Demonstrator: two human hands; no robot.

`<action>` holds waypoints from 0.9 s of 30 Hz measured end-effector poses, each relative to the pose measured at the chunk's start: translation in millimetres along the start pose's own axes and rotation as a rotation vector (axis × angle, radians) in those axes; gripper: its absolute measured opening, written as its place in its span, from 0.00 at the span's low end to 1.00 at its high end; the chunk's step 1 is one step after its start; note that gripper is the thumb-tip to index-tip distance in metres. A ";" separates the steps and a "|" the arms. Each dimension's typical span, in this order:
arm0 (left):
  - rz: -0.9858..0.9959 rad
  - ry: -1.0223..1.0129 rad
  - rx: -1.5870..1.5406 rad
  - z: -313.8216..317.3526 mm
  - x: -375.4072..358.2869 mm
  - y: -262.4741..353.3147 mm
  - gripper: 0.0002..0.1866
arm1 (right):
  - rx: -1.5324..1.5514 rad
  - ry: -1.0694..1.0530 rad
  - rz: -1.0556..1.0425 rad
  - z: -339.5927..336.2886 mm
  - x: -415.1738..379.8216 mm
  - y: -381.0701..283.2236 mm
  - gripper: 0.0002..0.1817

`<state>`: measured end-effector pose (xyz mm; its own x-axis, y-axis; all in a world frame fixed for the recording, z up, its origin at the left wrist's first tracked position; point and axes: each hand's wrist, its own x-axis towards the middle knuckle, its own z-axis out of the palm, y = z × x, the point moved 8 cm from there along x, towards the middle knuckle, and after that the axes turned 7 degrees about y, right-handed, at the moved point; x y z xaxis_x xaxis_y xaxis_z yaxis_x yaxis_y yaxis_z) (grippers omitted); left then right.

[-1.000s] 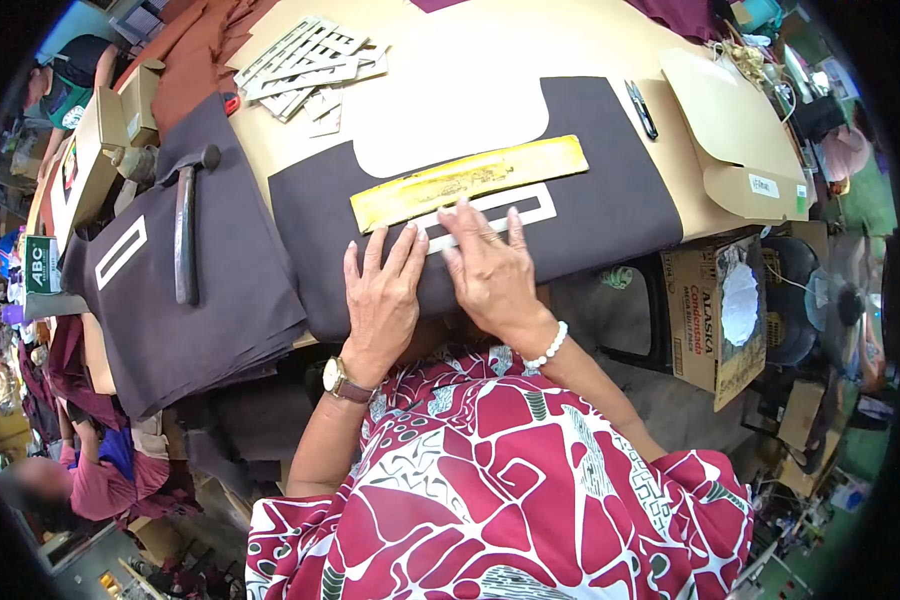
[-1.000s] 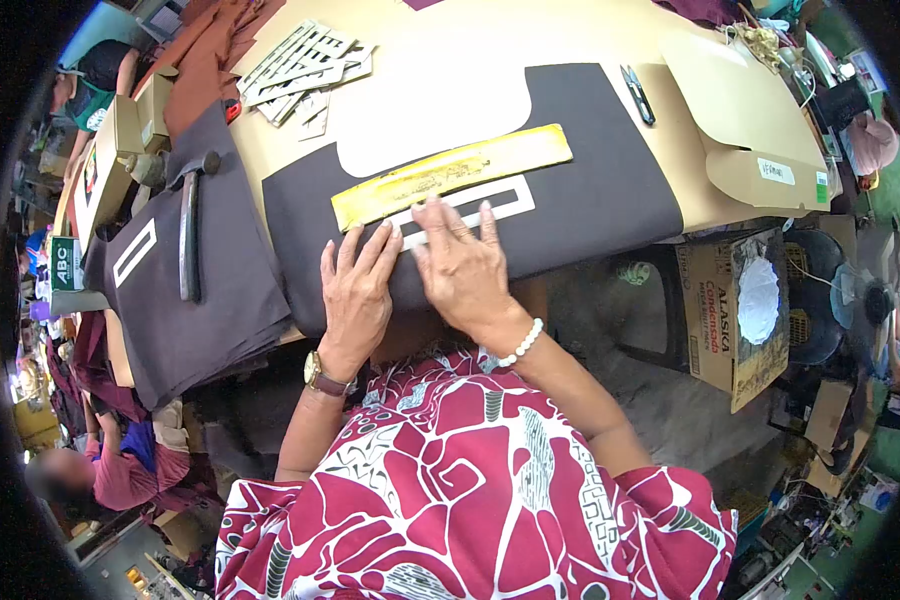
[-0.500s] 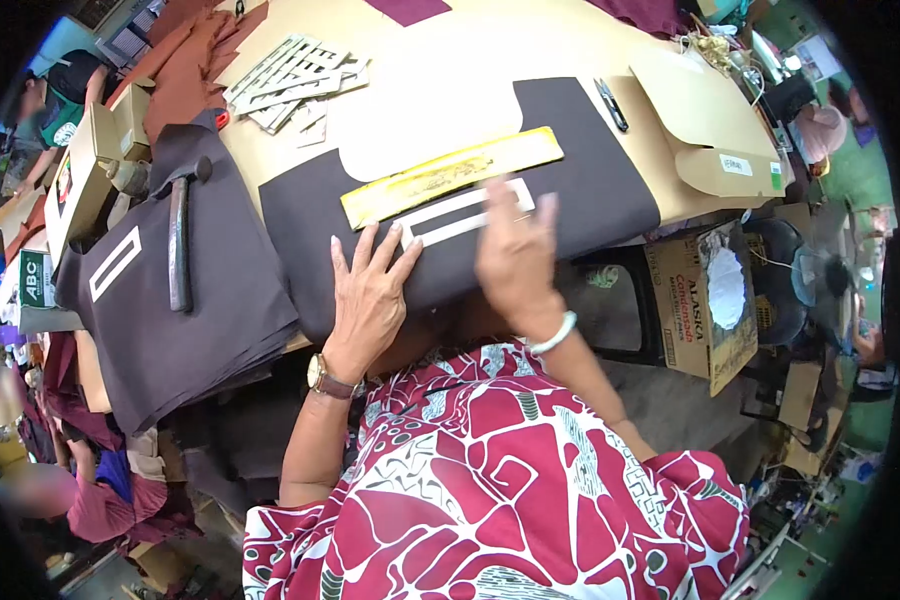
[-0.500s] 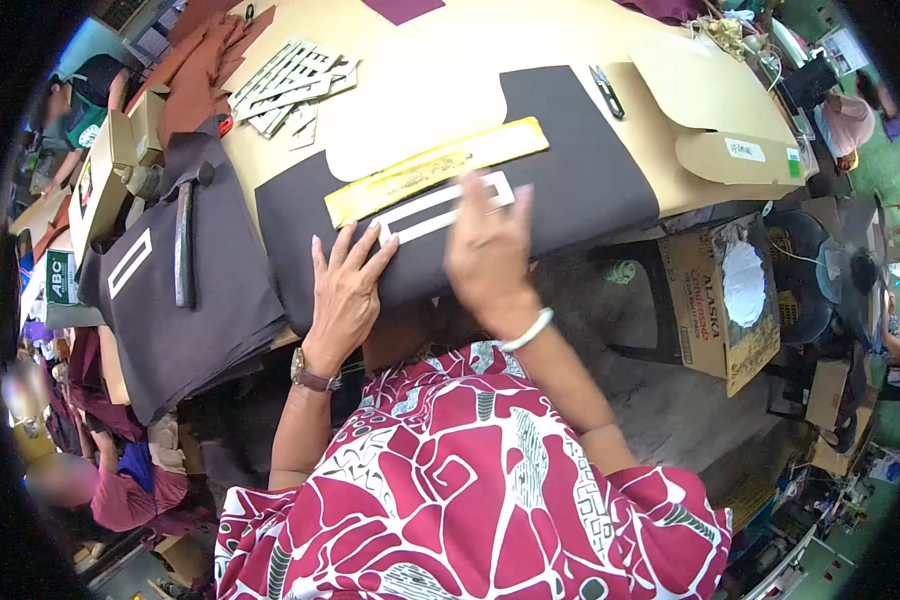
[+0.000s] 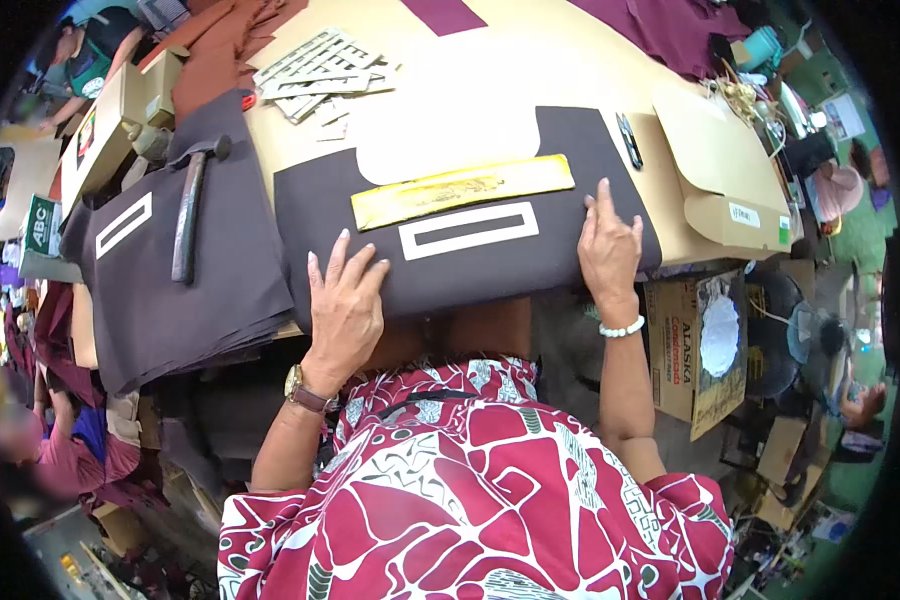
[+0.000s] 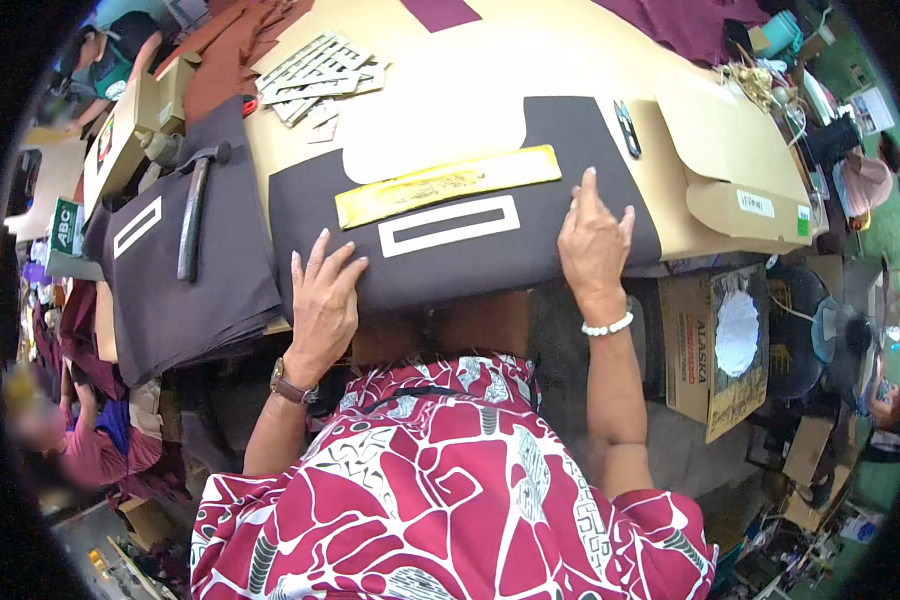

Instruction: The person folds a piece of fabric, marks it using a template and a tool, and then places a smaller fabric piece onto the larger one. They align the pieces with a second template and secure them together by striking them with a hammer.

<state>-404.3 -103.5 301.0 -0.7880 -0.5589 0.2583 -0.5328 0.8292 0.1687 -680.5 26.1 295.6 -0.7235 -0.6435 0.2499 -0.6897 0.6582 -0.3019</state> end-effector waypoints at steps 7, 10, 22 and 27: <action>-0.303 0.251 0.081 14.8 2.4 -35.6 0.28 | 0.193 -0.220 -0.701 57.5 36.8 -96.8 0.22; -0.341 0.249 0.036 13.4 2.4 -36.0 0.29 | 0.100 -0.134 -0.646 76.6 98.6 -105.7 0.21; -0.488 0.251 0.116 3.4 1.0 -58.2 0.23 | -0.268 0.331 0.274 -7.5 47.0 56.1 0.22; -0.264 0.365 -0.230 7.4 12.7 -35.8 0.18 | 0.064 0.241 0.114 -6.0 43.8 82.9 0.12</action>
<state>-397.5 -140.3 291.3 -0.4539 -0.7459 0.4875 -0.5851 0.6621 0.4683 -769.6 54.8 287.0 -0.7878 -0.4503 0.4203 -0.6058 0.6900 -0.3963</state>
